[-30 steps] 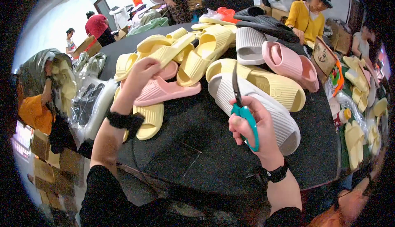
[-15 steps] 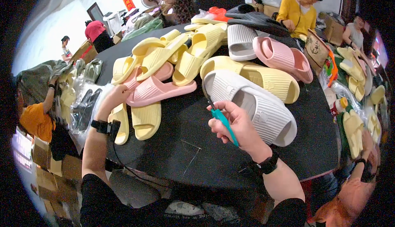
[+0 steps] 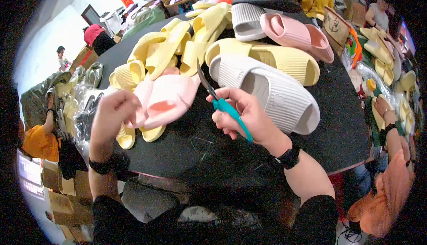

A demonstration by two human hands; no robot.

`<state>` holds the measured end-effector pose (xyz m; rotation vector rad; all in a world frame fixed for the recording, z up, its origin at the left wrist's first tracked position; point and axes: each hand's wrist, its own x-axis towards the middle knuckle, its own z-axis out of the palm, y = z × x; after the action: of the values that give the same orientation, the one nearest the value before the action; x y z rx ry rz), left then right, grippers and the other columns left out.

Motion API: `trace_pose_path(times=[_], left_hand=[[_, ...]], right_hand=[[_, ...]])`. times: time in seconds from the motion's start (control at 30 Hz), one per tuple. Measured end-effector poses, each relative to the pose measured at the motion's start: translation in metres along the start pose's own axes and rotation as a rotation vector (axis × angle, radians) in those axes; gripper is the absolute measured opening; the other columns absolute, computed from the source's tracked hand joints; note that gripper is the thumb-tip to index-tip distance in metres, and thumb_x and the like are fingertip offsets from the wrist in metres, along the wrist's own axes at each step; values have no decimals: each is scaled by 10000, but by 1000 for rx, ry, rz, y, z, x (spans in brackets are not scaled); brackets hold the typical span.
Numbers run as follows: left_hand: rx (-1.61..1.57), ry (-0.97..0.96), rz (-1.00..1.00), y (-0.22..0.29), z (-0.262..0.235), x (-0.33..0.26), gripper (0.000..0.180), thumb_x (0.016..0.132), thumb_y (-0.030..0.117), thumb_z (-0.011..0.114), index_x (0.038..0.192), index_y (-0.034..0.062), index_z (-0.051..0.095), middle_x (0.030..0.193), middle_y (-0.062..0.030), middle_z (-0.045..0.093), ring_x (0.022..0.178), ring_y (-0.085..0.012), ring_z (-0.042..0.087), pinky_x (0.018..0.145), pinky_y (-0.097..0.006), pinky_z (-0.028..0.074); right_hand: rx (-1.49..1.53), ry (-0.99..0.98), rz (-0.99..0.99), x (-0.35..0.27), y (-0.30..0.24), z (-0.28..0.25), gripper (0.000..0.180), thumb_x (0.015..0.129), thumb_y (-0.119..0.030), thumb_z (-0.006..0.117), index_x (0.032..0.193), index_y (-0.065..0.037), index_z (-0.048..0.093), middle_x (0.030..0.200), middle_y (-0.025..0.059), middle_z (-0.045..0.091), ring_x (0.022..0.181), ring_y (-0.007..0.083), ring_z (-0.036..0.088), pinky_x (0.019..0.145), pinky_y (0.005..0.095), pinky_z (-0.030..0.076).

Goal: The recorder uses scissors to trim excess threads or material from rubber/plastic slippers in a production facility.

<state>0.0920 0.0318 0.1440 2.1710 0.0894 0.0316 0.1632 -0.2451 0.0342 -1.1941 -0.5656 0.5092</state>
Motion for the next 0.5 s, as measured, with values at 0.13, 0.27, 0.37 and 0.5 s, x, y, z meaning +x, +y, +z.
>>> trace_pose_path(times=[0.13,0.27,0.37,0.5], left_hand=[[-130,-203,15,-26,43,-45,77,873,91,616,891,19,632,725,25,590,621,-46,547,549,-188,445],[-302,-144,-65,-52,71,-65,81,877,41,593,915,-11,642,723,17,583,622,-43,539,553,-184,439],[-408,4,-40,-76,75,-71,88,878,26,577,917,-22,640,702,12,579,595,-44,528,543,-183,431],[-569,204,6,-95,77,-72,115,889,36,548,906,-57,613,654,-17,552,526,-72,490,497,-195,405]], right_hand=[[31,31,-11,1,1,6,363,831,-123,637,1151,-24,498,730,34,549,534,65,504,437,187,428],[-34,2,38,3,4,5,375,830,-108,639,1169,-22,501,772,11,552,552,59,504,466,181,420],[-143,-48,32,6,3,10,398,815,-90,652,1179,-23,505,809,-3,552,653,62,536,582,198,469],[-299,-170,-86,2,10,16,439,783,-69,680,1187,-44,511,951,23,554,889,87,543,819,250,475]])
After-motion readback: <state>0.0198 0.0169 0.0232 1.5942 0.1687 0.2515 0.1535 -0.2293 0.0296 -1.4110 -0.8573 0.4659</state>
